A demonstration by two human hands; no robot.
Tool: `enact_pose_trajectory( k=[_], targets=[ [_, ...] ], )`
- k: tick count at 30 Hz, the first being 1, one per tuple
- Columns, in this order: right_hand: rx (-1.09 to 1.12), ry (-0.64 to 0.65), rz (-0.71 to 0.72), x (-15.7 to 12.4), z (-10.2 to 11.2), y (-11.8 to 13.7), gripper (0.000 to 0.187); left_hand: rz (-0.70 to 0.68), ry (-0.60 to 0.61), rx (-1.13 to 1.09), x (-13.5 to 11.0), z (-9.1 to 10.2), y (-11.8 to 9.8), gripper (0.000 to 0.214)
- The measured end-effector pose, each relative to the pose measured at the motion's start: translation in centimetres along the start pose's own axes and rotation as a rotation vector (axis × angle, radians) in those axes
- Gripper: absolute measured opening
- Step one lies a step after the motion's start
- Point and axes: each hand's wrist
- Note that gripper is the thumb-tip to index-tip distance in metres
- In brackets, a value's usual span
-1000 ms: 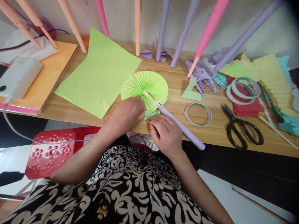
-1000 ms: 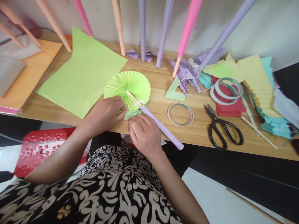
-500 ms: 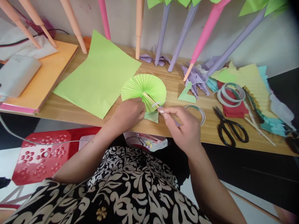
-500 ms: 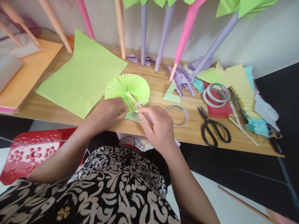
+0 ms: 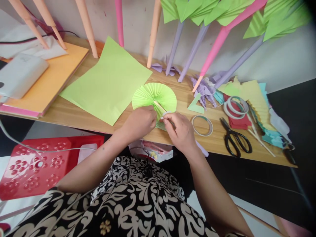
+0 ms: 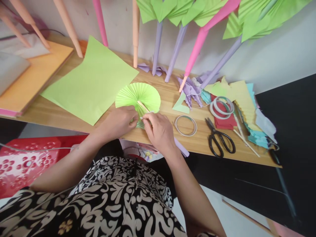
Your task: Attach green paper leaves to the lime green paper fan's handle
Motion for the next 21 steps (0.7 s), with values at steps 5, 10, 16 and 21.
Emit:
enact_pose_trajectory(
  k=[5,10,16,21],
  targets=[
    [-0.039,0.006,-0.003,0.1,-0.4,-0.1,0.013,-0.022,-0.030,0.022,0.0,-0.2,0.0,0.021],
    [-0.124,0.028,0.045,0.3,-0.6,-0.3,0.014,-0.062,-0.067,0.039,-0.4,-0.4,0.2,0.024],
    [-0.163,0.013,0.067,0.3,-0.8,-0.4,0.012,-0.144,-0.088,0.011,-1.6,-0.5,0.9,0.028],
    [-0.152,0.007,0.072,0.2,-1.0,-0.4,0.013,-0.208,-0.175,-0.027,-2.3,-1.0,1.7,0.033]
  ],
)
Point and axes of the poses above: each hand's wrist, its own x-axis towards the middle knuckle, its own z-axis out of the back of the hand, y = z × x, and after that the axes turned 5 degrees about -x, right-handed
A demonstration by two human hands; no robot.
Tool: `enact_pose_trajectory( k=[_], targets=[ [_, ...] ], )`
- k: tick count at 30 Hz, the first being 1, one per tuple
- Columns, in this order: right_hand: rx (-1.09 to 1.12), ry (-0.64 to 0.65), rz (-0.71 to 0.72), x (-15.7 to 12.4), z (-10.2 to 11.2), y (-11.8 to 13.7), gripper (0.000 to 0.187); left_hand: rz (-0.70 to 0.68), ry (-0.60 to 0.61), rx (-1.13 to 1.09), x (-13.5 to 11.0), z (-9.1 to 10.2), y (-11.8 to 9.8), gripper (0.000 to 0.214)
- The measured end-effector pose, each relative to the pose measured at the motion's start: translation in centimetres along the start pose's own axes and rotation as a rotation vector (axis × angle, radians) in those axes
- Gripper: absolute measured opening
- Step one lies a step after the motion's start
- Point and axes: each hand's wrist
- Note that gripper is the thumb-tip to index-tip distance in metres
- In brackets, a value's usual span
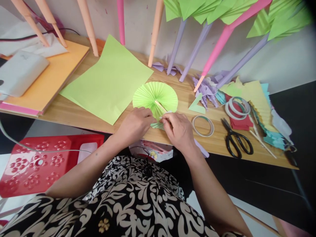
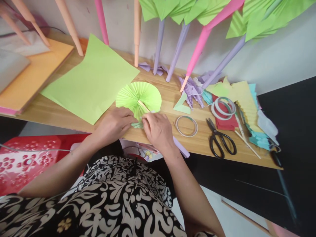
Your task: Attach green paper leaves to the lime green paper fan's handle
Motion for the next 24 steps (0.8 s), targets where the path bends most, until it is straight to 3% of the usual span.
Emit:
enact_pose_trajectory(
  k=[5,11,24],
  targets=[
    [0.046,0.028,-0.012,0.1,0.2,-0.2,0.012,-0.025,0.009,0.011,-0.2,-0.3,0.2,0.036],
    [0.216,0.111,-0.109,1.3,2.1,-1.5,0.010,-0.034,-0.023,-0.036,-0.3,-0.7,0.5,0.039],
    [0.061,0.429,0.115,3.7,2.8,-1.5,0.023,-0.062,-0.072,-0.054,-0.4,-1.3,0.9,0.033]
  ],
)
Point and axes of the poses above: each hand's wrist, its own x-axis towards the middle knuckle, its own z-axis out of the back of the hand, y = z × x, and after that the axes turned 5 degrees about -x, right-handed
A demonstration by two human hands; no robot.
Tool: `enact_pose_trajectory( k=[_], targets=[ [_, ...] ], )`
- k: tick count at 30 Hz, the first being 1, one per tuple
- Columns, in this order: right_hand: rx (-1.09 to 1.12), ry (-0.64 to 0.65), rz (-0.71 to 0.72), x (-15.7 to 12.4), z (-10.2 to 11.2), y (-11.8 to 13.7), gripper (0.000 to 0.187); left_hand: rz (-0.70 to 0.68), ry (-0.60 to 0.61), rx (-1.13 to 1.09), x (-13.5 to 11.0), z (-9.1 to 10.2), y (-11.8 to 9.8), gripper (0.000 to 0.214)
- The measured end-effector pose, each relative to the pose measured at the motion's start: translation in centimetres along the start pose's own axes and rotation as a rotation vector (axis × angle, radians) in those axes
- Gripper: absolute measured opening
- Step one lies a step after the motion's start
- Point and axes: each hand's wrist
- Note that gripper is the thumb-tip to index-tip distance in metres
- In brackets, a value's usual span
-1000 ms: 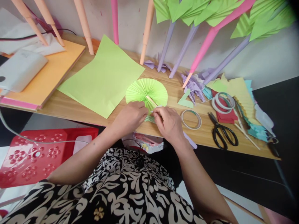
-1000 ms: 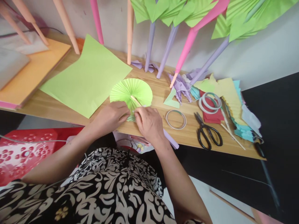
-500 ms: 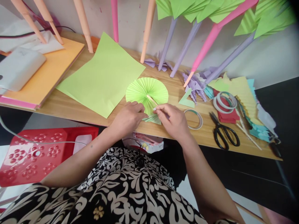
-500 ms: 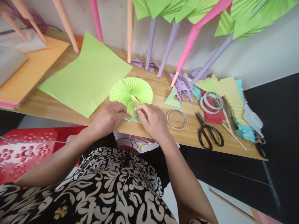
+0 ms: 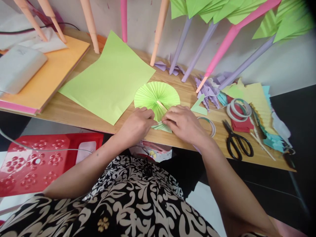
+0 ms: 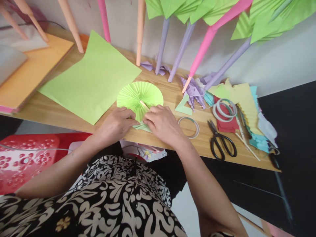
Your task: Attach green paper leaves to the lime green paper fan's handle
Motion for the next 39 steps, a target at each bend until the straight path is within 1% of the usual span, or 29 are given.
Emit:
enact_pose_trajectory(
  k=[2,5,10,15,22,26,33,36,38,39],
  targets=[
    [-0.007,0.049,0.016,0.2,0.3,0.1,0.027,0.000,-0.006,0.005,0.0,-0.1,0.0,0.034],
    [-0.033,0.124,0.026,0.7,0.7,0.3,0.027,0.002,-0.003,0.008,0.0,-0.1,0.0,0.034],
    [-0.149,0.217,-0.003,1.5,1.1,1.1,0.027,0.003,0.000,0.003,-0.1,-0.2,0.1,0.033],
    [-0.225,0.277,-0.012,1.9,1.4,1.7,0.025,0.002,-0.005,0.006,0.0,-0.1,0.0,0.033],
    [-0.275,0.324,-0.015,2.3,1.7,2.1,0.024,-0.005,-0.020,-0.004,0.1,0.0,0.0,0.033],
    [-0.277,0.316,-0.011,2.4,1.7,2.1,0.022,0.007,-0.018,0.009,0.2,0.0,-0.2,0.032],
    [-0.283,0.300,0.006,2.4,1.7,2.2,0.024,0.031,0.082,0.085,0.5,0.4,-0.8,0.032],
    [-0.236,0.290,-0.003,2.1,1.5,1.9,0.023,0.028,0.115,0.091,0.7,0.6,-0.9,0.030],
    [-0.181,0.216,-0.040,1.7,1.6,1.5,0.019,0.024,0.144,0.104,0.9,0.8,-0.9,0.029],
    [-0.157,0.143,-0.072,1.3,1.8,1.3,0.017,0.021,0.160,0.115,0.9,0.9,-0.9,0.028]
  ],
)
Point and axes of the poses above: each hand's wrist, its own x-axis towards the middle knuckle, its own z-axis out of the back of the hand, y = z × x, and after that the axes turned 5 degrees about -x, right-handed
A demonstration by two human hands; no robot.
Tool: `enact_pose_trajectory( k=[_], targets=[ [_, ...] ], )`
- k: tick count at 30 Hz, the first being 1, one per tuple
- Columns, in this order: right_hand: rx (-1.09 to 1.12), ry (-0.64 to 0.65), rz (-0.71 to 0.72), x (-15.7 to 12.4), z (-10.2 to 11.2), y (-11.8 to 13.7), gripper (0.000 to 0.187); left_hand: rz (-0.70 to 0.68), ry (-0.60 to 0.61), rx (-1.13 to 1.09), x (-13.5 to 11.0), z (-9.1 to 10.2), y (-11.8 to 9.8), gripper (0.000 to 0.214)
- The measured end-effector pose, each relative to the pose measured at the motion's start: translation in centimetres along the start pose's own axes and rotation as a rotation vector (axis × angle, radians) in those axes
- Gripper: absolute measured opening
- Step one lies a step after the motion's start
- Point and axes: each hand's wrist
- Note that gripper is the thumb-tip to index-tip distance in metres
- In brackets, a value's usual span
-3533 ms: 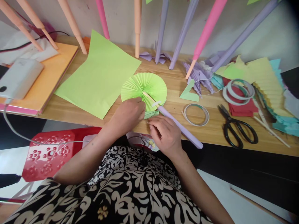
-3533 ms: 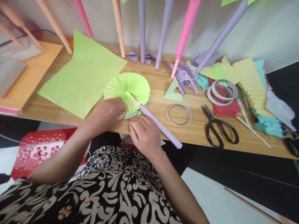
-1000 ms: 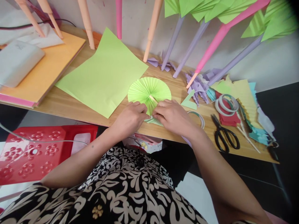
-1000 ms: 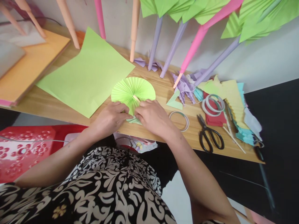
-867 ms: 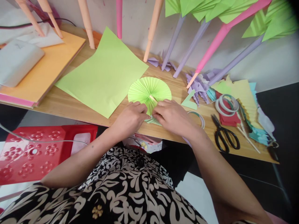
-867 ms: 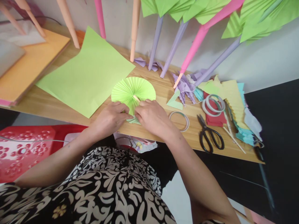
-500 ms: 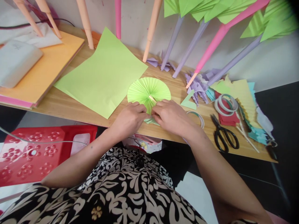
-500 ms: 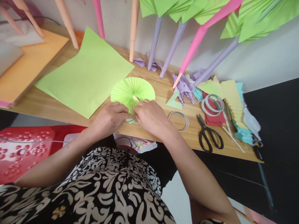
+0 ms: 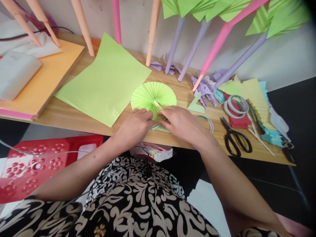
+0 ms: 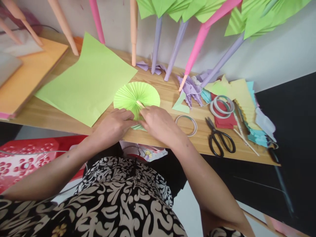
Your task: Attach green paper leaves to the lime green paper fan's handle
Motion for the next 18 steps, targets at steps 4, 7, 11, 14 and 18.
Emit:
enact_pose_trajectory(
  k=[4,7,11,14,18],
  targets=[
    [0.079,-0.345,-0.153,-2.8,1.0,-0.8,0.026,-0.010,0.036,0.064,0.0,0.5,-0.1,0.027],
    [0.123,-0.422,-0.151,-5.9,1.2,-0.8,0.027,-0.031,0.027,0.103,0.1,0.9,-0.2,0.026],
    [0.132,-0.414,-0.139,-8.5,-0.6,-0.4,0.029,-0.080,0.020,0.150,0.4,1.3,-0.1,0.027],
    [0.049,-0.373,-0.111,-7.9,-2.7,0.2,0.030,-0.107,0.017,0.191,0.5,1.2,0.0,0.026],
    [-0.022,-0.319,-0.047,-5.3,-4.2,1.0,0.031,-0.116,0.024,0.233,0.2,1.1,0.0,0.022]
  ],
)
Point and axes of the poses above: each hand's wrist, its own x-axis towards the middle knuckle, its own z-axis out of the back of the hand, y = z × x, and after that the axes turned 5 degrees about -x, right-handed
